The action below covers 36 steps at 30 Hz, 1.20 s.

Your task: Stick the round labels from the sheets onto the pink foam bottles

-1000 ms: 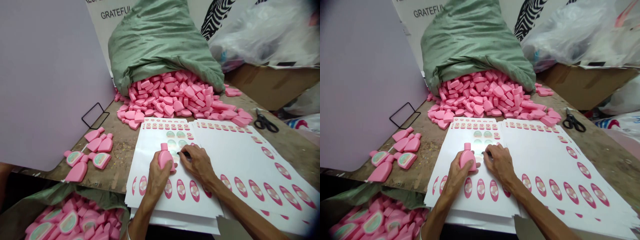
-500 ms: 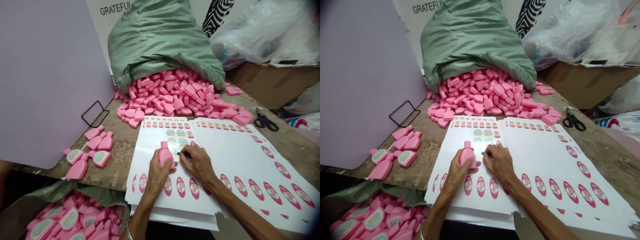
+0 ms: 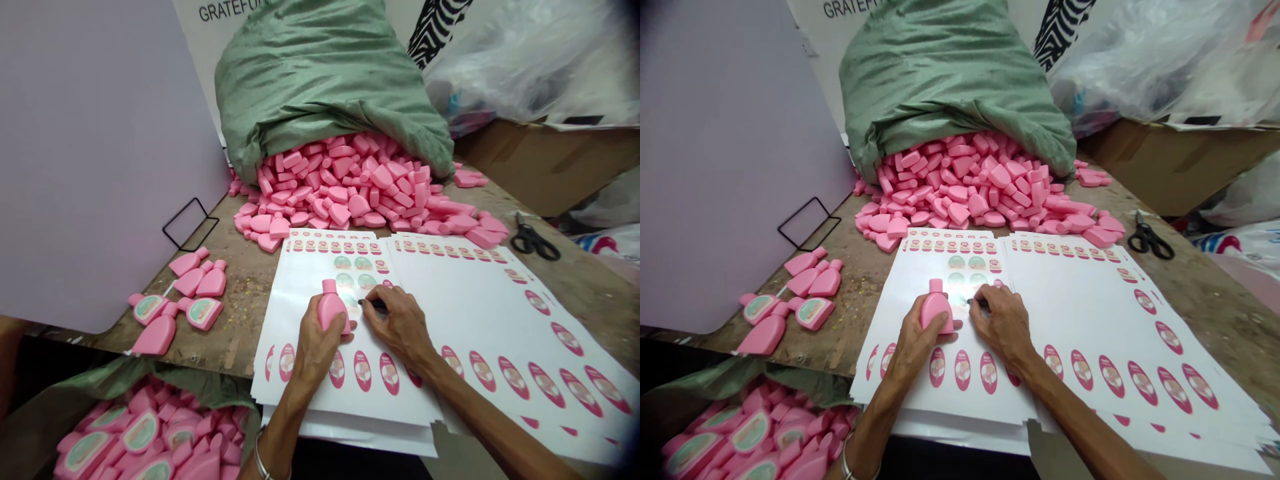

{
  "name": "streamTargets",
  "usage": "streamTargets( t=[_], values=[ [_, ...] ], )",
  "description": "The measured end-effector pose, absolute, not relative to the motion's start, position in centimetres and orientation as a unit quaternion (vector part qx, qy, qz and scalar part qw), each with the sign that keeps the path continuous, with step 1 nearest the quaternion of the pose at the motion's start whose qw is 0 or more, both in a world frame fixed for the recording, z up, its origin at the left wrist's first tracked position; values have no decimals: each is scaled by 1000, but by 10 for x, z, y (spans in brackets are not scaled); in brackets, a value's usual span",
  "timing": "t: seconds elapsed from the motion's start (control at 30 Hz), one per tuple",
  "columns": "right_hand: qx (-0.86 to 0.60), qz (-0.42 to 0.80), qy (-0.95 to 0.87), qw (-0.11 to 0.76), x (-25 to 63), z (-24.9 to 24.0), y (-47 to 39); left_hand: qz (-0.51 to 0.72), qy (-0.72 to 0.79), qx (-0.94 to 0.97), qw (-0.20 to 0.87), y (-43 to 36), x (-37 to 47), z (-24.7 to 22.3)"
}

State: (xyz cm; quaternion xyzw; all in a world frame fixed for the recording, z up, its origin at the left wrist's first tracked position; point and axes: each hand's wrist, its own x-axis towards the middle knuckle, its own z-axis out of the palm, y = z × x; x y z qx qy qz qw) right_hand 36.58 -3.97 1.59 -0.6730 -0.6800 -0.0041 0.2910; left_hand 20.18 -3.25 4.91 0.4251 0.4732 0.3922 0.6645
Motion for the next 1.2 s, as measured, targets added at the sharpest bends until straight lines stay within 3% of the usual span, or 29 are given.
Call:
streamTargets(
  t=[0.33,0.43,0.63,0.73,0.93,1.2],
  values=[
    [-614,-109,-711,325,362,16,-43,399,473,398,678,-33,203,48],
    [-629,-56,-684,365,361,20,-43,408,465,394,680,-33,202,48],
    [-684,204,-521,468,368,44,-39,443,436,387,682,-36,198,43],
    [-656,275,-512,482,367,57,-43,467,397,356,706,-40,197,43],
    [-634,331,-538,446,349,68,-61,476,348,256,766,-50,194,57],
    [-612,333,-548,463,335,72,-69,474,323,239,784,-54,195,62]
  ],
)
